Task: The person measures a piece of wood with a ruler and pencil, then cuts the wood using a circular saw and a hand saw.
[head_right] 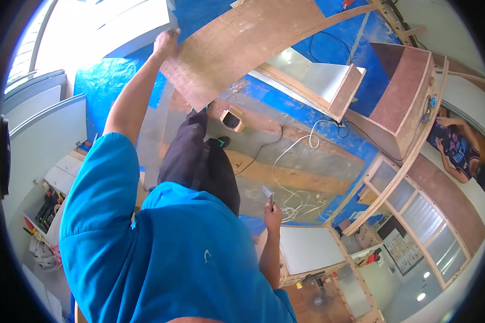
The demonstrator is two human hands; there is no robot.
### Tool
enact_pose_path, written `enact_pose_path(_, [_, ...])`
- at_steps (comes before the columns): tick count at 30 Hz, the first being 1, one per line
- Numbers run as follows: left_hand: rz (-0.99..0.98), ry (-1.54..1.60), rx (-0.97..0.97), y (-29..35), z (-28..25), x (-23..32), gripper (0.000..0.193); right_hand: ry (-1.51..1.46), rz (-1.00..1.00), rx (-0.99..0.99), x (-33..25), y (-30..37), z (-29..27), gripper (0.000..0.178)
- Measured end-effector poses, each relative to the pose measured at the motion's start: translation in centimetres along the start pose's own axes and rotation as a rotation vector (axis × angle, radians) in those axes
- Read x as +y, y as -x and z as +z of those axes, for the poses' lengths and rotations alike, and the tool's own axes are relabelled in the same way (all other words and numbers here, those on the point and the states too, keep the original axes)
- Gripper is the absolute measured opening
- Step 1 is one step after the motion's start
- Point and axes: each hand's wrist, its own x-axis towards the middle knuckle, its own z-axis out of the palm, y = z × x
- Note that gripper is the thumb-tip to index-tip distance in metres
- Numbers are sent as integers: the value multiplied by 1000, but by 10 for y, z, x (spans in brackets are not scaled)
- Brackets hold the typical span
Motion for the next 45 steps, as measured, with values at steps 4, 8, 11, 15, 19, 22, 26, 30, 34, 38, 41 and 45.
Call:
enact_pose_path(4, [151,282,61,69,-55,59,30,-91,-17,37,9,-17,14,28])
enact_pose_path(8, [414,740,-765,230,-116,151,27,-15,-50,-4,15,-25,27,29])
enact_pose_path(11, [679,1194,-1411,318,-176,210,37,29,-91,-20,15,-29,32,28])
enact_pose_path(15, [1604,1493,-1765,390,-224,279,41,-109,-110,-64,6,-32,45,28])
enact_pose_path(19, [1468,1554,-1926,435,-223,299,34,-155,-101,8,29,-18,56,26])
enact_pose_path(22, [1717,1380,-1902,441,-217,287,44,-294,-90,59,74,-12,65,23])
enact_pose_path(26, [1045,930,-1560,472,-208,253,55,-396,-67,20,105,0,117,20])
enact_pose_path(30, [956,46,-1049,459,-85,206,56,-681,61,133,185,13,170,22])
enact_pose_path(34, [1084,-698,-936,351,40,67,37,-282,63,365,265,38,217,36])
enact_pose_path(38, [246,-506,-1337,344,56,10,43,-410,385,398,268,119,285,50])
enact_pose_path(41, [274,-900,-1383,322,68,28,39,-766,553,579,231,175,319,52])
enact_pose_path(45, [431,-1190,-1418,343,118,85,35,-1119,723,779,170,248,399,52])
